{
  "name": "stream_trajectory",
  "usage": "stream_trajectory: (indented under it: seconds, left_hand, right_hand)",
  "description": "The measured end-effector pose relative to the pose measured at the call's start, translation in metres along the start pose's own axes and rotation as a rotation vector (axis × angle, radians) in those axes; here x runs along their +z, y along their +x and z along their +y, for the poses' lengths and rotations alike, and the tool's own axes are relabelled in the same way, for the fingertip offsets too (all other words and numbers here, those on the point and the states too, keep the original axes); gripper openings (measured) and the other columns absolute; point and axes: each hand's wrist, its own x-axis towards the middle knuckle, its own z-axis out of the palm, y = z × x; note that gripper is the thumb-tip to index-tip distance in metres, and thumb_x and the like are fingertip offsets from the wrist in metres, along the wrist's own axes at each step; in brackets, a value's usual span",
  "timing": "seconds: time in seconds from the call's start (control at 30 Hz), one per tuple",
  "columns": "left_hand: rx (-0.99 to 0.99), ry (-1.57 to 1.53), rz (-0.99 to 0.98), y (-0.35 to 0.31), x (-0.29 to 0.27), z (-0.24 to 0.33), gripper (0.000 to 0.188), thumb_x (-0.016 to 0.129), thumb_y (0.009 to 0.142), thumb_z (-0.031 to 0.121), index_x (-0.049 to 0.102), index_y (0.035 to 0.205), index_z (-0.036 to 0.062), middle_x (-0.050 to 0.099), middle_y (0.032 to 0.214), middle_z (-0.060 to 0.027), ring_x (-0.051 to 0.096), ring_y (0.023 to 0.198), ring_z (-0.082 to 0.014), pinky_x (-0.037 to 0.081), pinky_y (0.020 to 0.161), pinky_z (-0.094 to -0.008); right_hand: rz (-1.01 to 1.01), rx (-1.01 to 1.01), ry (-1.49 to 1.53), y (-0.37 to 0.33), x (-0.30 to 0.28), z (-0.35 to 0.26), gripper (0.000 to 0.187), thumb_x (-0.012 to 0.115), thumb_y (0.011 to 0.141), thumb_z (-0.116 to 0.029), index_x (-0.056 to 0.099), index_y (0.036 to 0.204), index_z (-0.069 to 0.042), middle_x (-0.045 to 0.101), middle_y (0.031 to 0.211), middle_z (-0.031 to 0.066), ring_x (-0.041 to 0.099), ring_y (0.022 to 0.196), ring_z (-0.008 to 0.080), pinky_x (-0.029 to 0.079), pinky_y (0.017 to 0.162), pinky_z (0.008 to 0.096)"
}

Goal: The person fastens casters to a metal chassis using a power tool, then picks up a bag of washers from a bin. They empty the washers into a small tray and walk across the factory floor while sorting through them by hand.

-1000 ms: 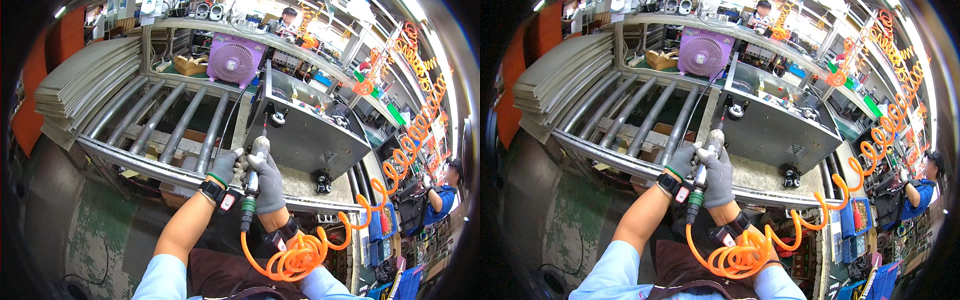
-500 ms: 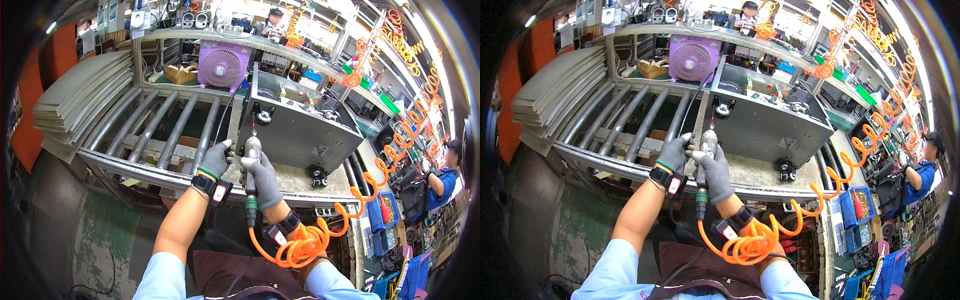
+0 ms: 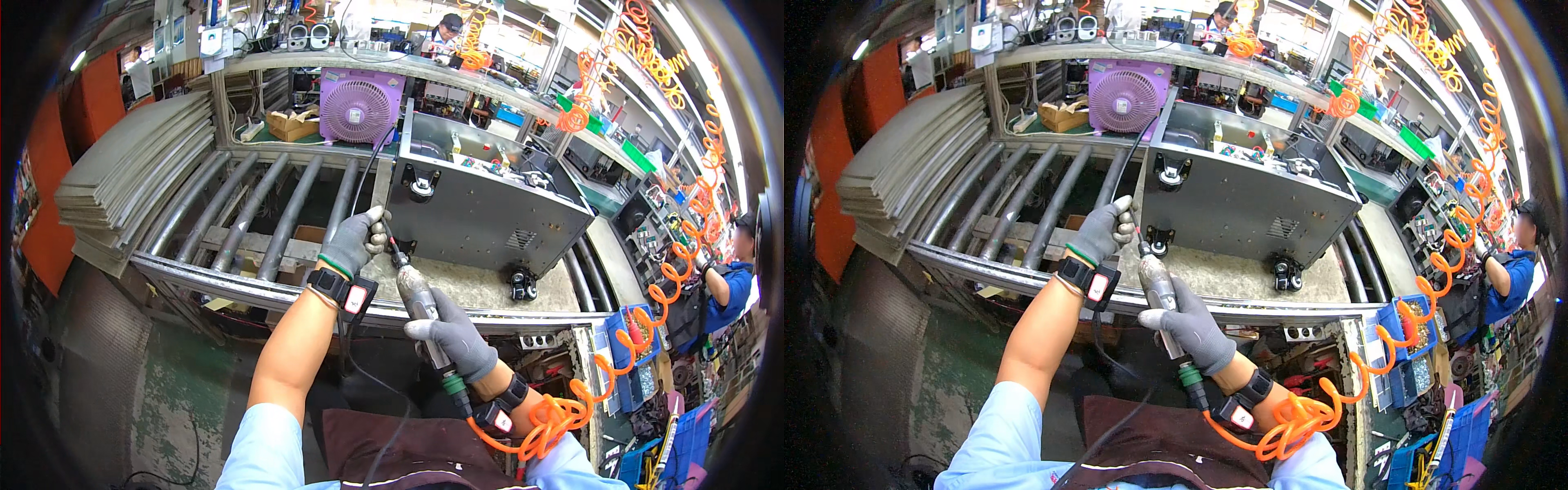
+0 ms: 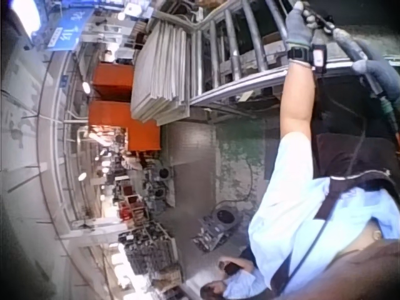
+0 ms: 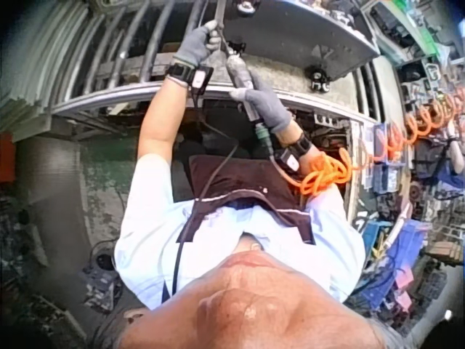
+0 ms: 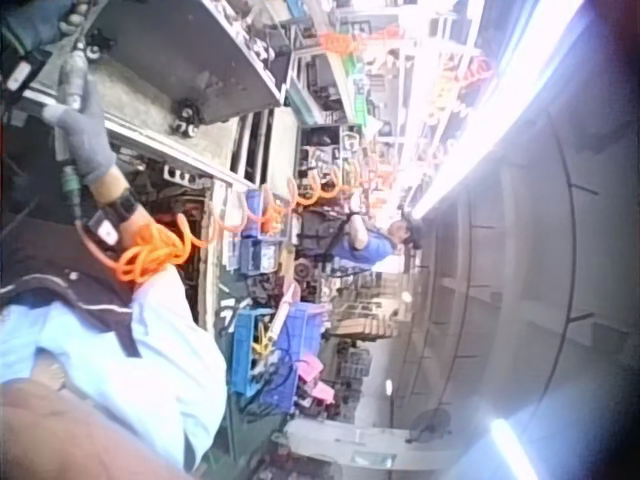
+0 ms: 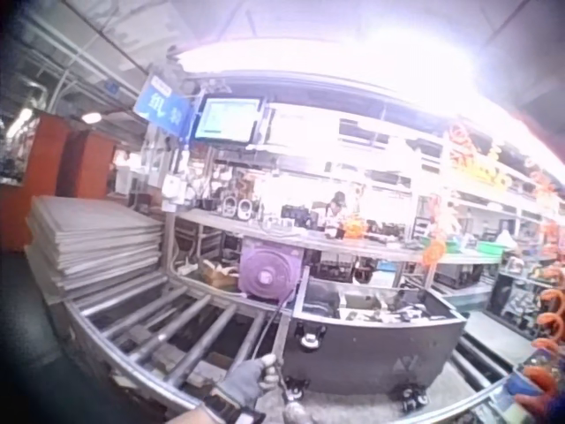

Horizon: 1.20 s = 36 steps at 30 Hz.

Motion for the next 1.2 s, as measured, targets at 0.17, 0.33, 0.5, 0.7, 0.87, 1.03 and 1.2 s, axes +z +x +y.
stream_trajectory:
  seconds: [0.17, 0.33, 0.5, 0.7, 0.87, 1.03, 1.2]
  left_hand:
    - [0.170, 0.410, 0.008, -0.007, 0.004, 0.004, 0.018, 0.051, 0.090, 0.022, 0.056, 0.083, 0.0052, 0.043, 0.056, 0.0043, 0.039, 0.045, -0.0052, 0.025, 0.036, -0.0177]
    - [0.205, 0.540, -0.003, -0.006, -0.002, 0.010, 0.020, 0.052, 0.090, 0.027, 0.056, 0.086, 0.0074, 0.043, 0.057, 0.0045, 0.041, 0.045, -0.0049, 0.026, 0.037, -0.0170]
    - [0.041, 0.081, 0.033, -0.005, 0.007, -0.003, 0.033, 0.045, 0.092, 0.037, 0.056, 0.101, 0.0075, 0.042, 0.060, 0.0050, 0.038, 0.049, -0.0066, 0.027, 0.039, -0.0173]
    - [0.014, -0.066, 0.067, -0.029, -0.042, -0.064, 0.021, 0.049, 0.091, 0.027, 0.053, 0.096, 0.0071, 0.042, 0.064, 0.0039, 0.038, 0.050, -0.0063, 0.027, 0.040, -0.0168]
    - [-0.203, -0.325, 0.155, -0.056, -0.105, -0.147, 0.019, 0.051, 0.090, 0.024, 0.056, 0.095, 0.0061, 0.047, 0.060, 0.0019, 0.042, 0.050, -0.0094, 0.030, 0.041, -0.0209]
    - [-0.252, -0.178, 0.257, -0.091, -0.114, -0.205, 0.018, 0.050, 0.090, 0.023, 0.057, 0.094, 0.0067, 0.046, 0.059, 0.0019, 0.042, 0.050, -0.0095, 0.030, 0.040, -0.0212]
    - [-0.442, -0.522, 0.223, -0.121, -0.141, -0.243, 0.016, 0.046, 0.090, 0.021, 0.056, 0.091, 0.0088, 0.041, 0.057, 0.0033, 0.034, 0.048, -0.0084, 0.028, 0.040, -0.0209]
  right_hand:
    - [-0.027, -0.164, -0.232, 0.004, -0.011, 0.010, 0.076, 0.072, 0.065, -0.021, 0.034, 0.128, 0.002, 0.053, 0.092, 0.0076, 0.054, 0.079, 0.0146, 0.045, 0.071, 0.0252]
    - [0.001, -0.169, -0.556, 0.008, -0.015, 0.015, 0.086, 0.071, 0.066, -0.024, 0.027, 0.134, 0.006, 0.050, 0.118, 0.0184, 0.051, 0.106, 0.0240, 0.039, 0.091, 0.0323]
    - [0.090, -0.334, -0.168, 0.034, -0.003, 0.022, 0.080, 0.070, 0.067, -0.021, 0.032, 0.132, 0.004, 0.053, 0.113, 0.0141, 0.052, 0.102, 0.0205, 0.040, 0.087, 0.0296]
    - [0.217, -0.278, 0.150, 0.059, 0.014, -0.006, 0.050, 0.062, 0.072, -0.013, 0.045, 0.117, -0.002, 0.052, 0.078, 0.0027, 0.052, 0.056, 0.0098, 0.045, 0.049, 0.0226]
    - [0.213, -0.263, 0.193, 0.068, 0.018, -0.004, 0.036, 0.061, 0.075, -0.013, 0.049, 0.107, -0.004, 0.053, 0.070, 0.0021, 0.053, 0.051, 0.0103, 0.044, 0.045, 0.0223]
    - [0.213, -0.129, 0.492, 0.062, 0.037, -0.026, 0.026, 0.063, 0.078, -0.013, 0.048, 0.098, -0.006, 0.052, 0.069, 0.0037, 0.052, 0.051, 0.0112, 0.045, 0.046, 0.0237]
    - [0.227, -0.142, 0.537, 0.073, 0.047, -0.034, 0.022, 0.063, 0.077, -0.009, 0.048, 0.094, -0.006, 0.052, 0.065, 0.0045, 0.051, 0.045, 0.0132, 0.044, 0.040, 0.0248]
